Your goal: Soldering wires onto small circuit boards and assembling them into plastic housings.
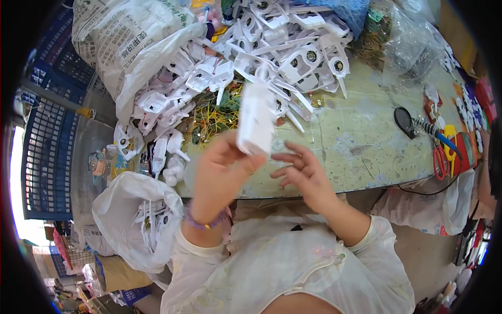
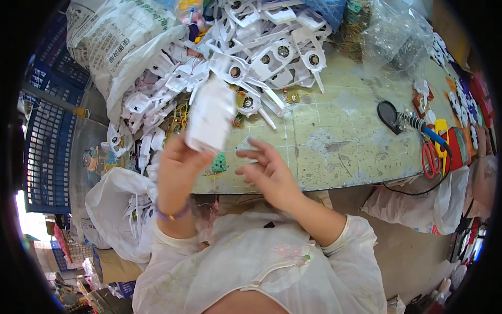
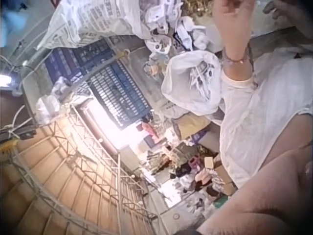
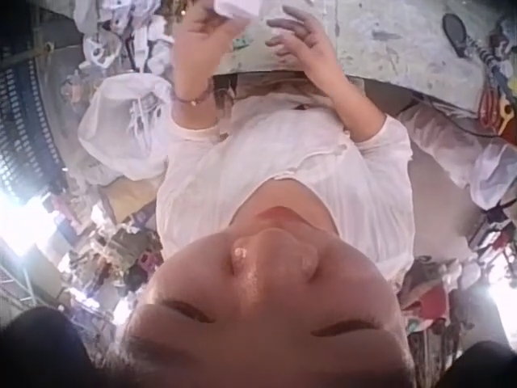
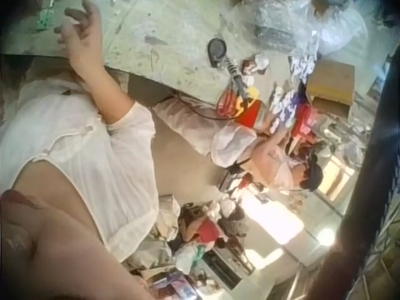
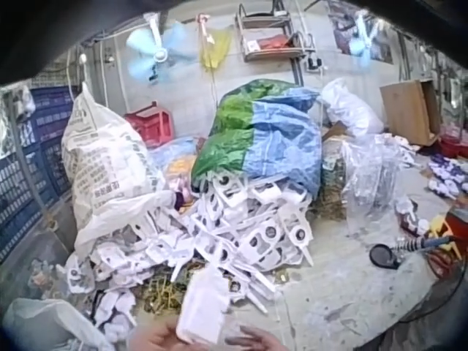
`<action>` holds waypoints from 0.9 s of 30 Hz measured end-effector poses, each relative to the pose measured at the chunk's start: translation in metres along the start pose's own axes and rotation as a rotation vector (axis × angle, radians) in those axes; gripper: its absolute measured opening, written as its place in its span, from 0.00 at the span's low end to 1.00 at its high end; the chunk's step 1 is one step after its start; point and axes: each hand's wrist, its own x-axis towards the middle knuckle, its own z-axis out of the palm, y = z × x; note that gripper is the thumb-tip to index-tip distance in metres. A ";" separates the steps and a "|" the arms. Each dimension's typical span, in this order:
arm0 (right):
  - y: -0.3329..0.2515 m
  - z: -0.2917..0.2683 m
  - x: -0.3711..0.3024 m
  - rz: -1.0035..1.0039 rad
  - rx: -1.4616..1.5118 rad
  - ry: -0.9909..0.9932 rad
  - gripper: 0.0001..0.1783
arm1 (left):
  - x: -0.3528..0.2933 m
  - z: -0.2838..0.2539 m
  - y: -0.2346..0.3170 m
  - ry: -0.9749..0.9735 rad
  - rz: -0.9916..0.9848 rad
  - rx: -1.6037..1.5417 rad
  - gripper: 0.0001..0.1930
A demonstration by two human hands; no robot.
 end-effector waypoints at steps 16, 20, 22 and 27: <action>0.001 -0.033 0.010 0.008 -0.898 0.129 0.14 | -0.032 0.005 -0.082 -0.098 -0.164 0.571 0.42; -0.026 -0.034 0.025 -0.229 -1.319 0.290 0.11 | -0.031 0.010 -0.086 -0.075 -0.053 0.928 0.42; -0.039 -0.035 0.046 -0.354 -1.405 0.361 0.11 | -0.032 0.011 -0.085 -0.060 -0.029 0.950 0.39; -0.044 -0.054 0.087 -0.517 -1.565 0.437 0.10 | -0.026 0.018 -0.087 -0.208 0.373 0.979 0.37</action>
